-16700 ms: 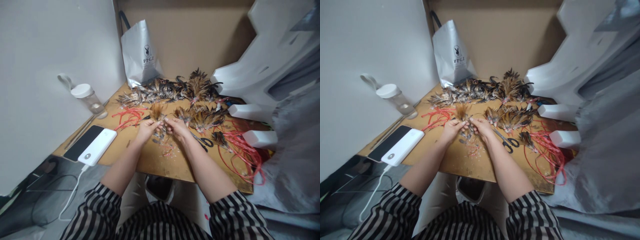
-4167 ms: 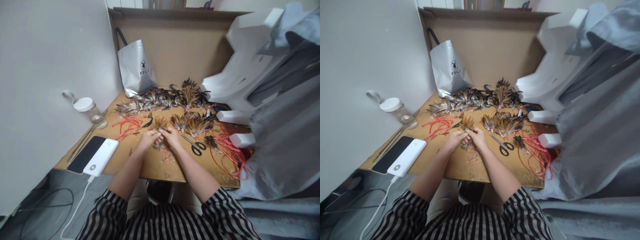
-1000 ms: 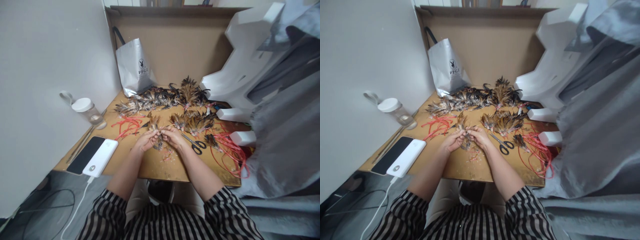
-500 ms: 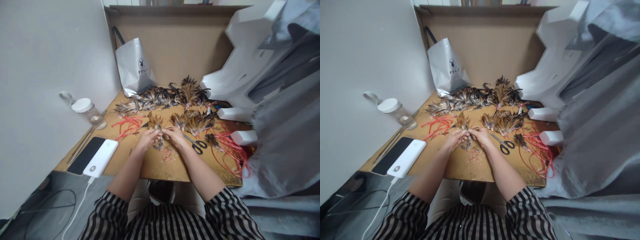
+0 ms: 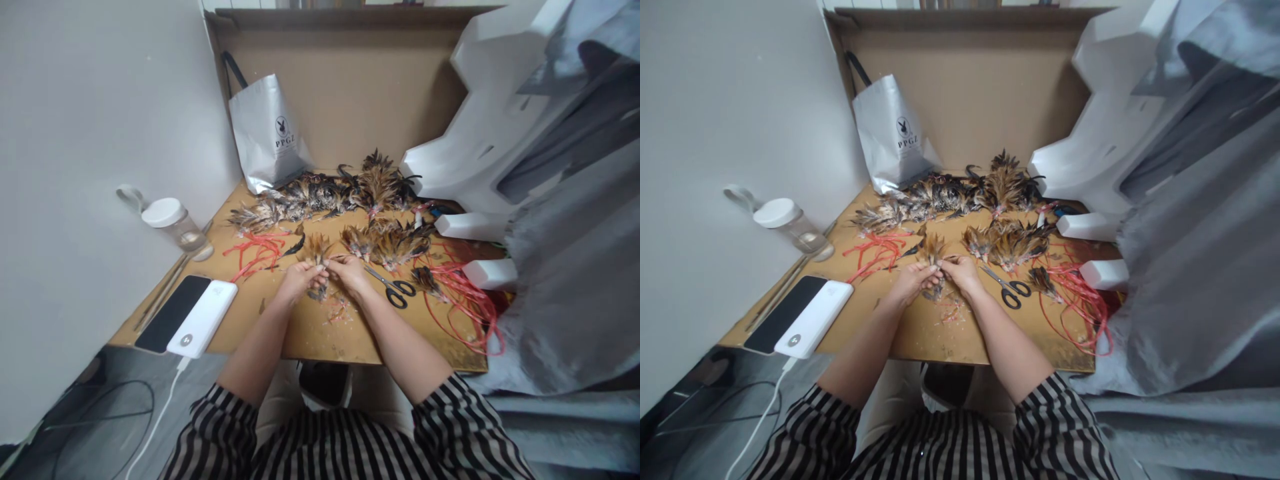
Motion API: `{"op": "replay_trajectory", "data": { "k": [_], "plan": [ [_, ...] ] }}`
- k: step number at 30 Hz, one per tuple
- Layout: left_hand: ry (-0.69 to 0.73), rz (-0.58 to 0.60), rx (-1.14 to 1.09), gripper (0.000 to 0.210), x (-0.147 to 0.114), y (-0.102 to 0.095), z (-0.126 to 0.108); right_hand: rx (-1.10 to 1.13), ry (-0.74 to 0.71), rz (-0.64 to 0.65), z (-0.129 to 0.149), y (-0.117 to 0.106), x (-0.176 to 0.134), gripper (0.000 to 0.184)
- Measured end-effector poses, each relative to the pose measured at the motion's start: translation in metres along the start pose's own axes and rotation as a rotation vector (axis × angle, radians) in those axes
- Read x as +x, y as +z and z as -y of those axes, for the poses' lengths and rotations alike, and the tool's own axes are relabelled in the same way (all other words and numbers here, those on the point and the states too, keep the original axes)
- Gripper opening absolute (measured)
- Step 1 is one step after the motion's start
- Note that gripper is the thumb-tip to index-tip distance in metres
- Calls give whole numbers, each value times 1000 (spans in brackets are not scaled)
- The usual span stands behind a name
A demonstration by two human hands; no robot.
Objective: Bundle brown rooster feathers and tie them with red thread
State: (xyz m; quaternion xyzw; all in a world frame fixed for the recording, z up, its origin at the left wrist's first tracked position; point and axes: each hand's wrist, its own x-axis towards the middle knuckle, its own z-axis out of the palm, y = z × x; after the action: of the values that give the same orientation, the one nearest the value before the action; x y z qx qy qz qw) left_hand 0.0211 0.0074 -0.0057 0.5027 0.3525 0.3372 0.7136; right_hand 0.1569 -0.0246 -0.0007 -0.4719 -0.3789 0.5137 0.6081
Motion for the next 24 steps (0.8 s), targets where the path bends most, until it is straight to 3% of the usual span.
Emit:
{"op": "replay_trajectory", "data": {
  "k": [13,20,24],
  "plan": [
    [-29,32,-31,27,4,-1,7,-25,-26,-113,1,0,1,28],
    [-77,36,-86,28,4,0,6,-64,-73,-71,2,0,0,22],
    [-50,13,-102,27,2,2,2,93,-7,31,4,-2,0,24]
  ]
}}
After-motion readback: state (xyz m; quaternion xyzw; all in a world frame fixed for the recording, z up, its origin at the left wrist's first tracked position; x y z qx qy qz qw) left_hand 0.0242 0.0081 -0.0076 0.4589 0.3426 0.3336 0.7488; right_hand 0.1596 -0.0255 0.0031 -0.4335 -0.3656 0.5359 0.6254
